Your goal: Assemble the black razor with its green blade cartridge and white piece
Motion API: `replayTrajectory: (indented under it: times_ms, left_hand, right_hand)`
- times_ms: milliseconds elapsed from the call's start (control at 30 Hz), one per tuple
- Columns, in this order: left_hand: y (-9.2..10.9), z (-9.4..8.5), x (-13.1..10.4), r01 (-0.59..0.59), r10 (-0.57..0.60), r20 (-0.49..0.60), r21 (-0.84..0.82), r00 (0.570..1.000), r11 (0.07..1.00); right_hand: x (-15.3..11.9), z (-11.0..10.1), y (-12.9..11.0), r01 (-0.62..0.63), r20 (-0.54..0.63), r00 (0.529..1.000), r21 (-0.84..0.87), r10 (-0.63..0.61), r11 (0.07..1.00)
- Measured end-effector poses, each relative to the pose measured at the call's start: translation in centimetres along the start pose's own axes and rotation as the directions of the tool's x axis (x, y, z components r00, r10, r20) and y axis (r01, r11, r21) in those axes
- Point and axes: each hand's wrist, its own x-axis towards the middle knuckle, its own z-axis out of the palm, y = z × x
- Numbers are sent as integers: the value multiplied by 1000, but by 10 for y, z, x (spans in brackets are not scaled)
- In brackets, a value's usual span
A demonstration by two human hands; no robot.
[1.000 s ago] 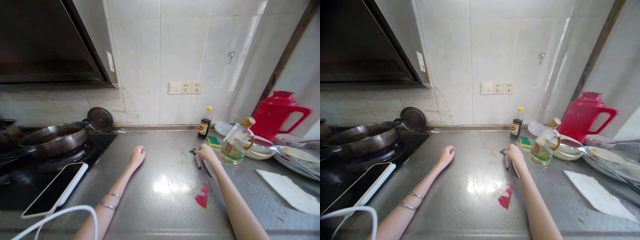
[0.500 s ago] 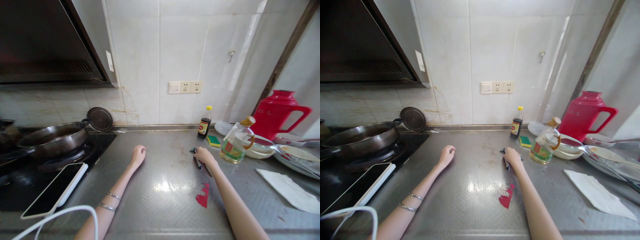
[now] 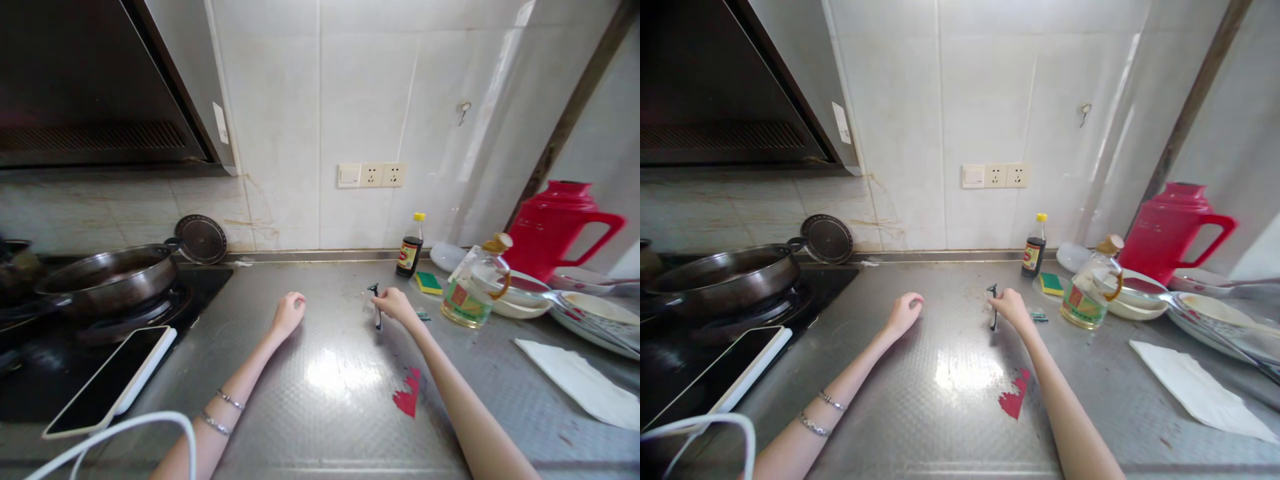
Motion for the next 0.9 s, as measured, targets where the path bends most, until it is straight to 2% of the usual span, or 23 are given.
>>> replayTrajectory:
  times_ms: [100,200,333,500,700,900]
  left_hand:
    - [24,5,-10,-38,45,117,-61,992,997]
    - [46,12,-24,-43,60,219,-82,974,996]
    - [62,21,-40,-57,90,286,-122,954,991]
    - [66,27,-45,-6,34,298,-94,954,996]
    - [62,32,-44,32,1,313,-101,950,994]
    - [62,31,-42,31,-18,289,-41,957,999]
  right_hand:
    - [-8,5,-21,16,2,1000,161,-17,987]
    - [-20,13,-41,71,-38,997,243,-63,967]
    - [-37,26,-63,166,-27,986,326,-166,931]
    - [-52,33,-78,215,-39,976,361,-216,907]
    - [-53,35,-78,235,-44,971,344,-234,909]
    - [-54,40,-78,236,-19,969,337,-245,911]
